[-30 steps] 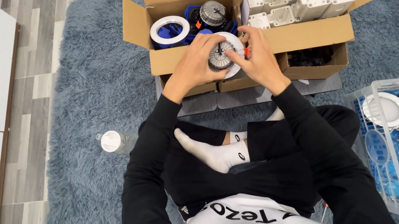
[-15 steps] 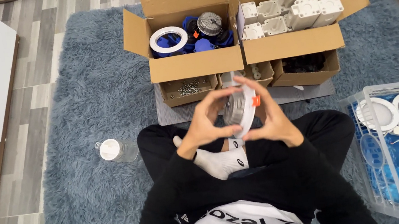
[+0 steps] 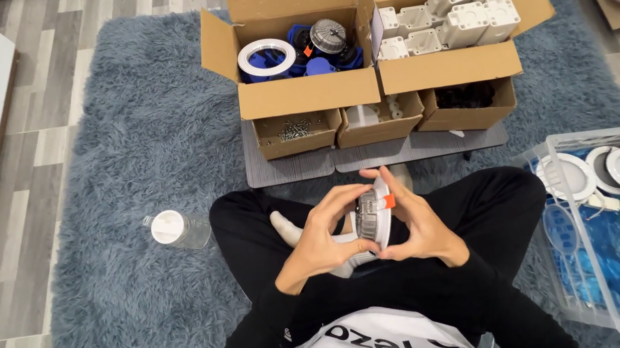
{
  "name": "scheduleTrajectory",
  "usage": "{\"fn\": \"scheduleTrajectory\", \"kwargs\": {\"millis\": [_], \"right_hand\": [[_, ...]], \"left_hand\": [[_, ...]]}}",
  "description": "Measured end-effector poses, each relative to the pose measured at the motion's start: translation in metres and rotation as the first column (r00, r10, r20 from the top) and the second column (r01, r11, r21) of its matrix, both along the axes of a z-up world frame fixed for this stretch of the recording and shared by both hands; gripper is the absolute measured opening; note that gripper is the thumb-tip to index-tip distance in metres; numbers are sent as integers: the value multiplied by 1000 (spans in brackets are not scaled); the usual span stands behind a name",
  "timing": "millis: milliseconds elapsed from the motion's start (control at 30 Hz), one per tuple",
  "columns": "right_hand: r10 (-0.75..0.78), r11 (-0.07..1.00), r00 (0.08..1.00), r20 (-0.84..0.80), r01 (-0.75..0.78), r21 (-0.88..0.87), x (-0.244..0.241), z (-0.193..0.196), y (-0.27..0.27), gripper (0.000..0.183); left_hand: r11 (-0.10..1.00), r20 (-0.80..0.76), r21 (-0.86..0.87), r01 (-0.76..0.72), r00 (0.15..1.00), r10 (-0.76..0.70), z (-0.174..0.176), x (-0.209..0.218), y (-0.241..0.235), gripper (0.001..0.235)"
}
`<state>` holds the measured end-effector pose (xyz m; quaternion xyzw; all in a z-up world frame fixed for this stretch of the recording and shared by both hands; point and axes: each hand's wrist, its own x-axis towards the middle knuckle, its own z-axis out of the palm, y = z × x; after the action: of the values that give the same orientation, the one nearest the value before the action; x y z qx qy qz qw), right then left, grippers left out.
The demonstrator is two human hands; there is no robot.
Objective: Assembling recessed LED light fixtures by snapping the light unit into the mounting ring and placing them into a storage crate.
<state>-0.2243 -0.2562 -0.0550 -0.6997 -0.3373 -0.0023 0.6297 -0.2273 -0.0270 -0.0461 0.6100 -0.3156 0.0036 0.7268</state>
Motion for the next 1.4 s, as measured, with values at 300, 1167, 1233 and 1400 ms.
{"fn": "scheduleTrajectory", "kwargs": {"millis": [300, 1167, 1233, 1400], "right_hand": [[47, 989, 994, -97, -60, -138, -29, 19, 5, 144], [-261, 933, 934, 243, 309, -183, -87, -22, 109, 118], [-263, 923, 936, 234, 314, -220, -85, -11, 118, 117], [-288, 916, 917, 278, 348, -199, -90, -11, 134, 116]], "left_hand": [[995, -12, -70, -74, 997, 73, -18, -39, -1, 94], [982, 162, -104, -155, 972, 171, -38, -75, 54, 78], [980, 152, -139, -142, 975, 162, -42, -73, 57, 76], [970, 156, -220, -100, 978, 136, -42, -75, 70, 79]]}}
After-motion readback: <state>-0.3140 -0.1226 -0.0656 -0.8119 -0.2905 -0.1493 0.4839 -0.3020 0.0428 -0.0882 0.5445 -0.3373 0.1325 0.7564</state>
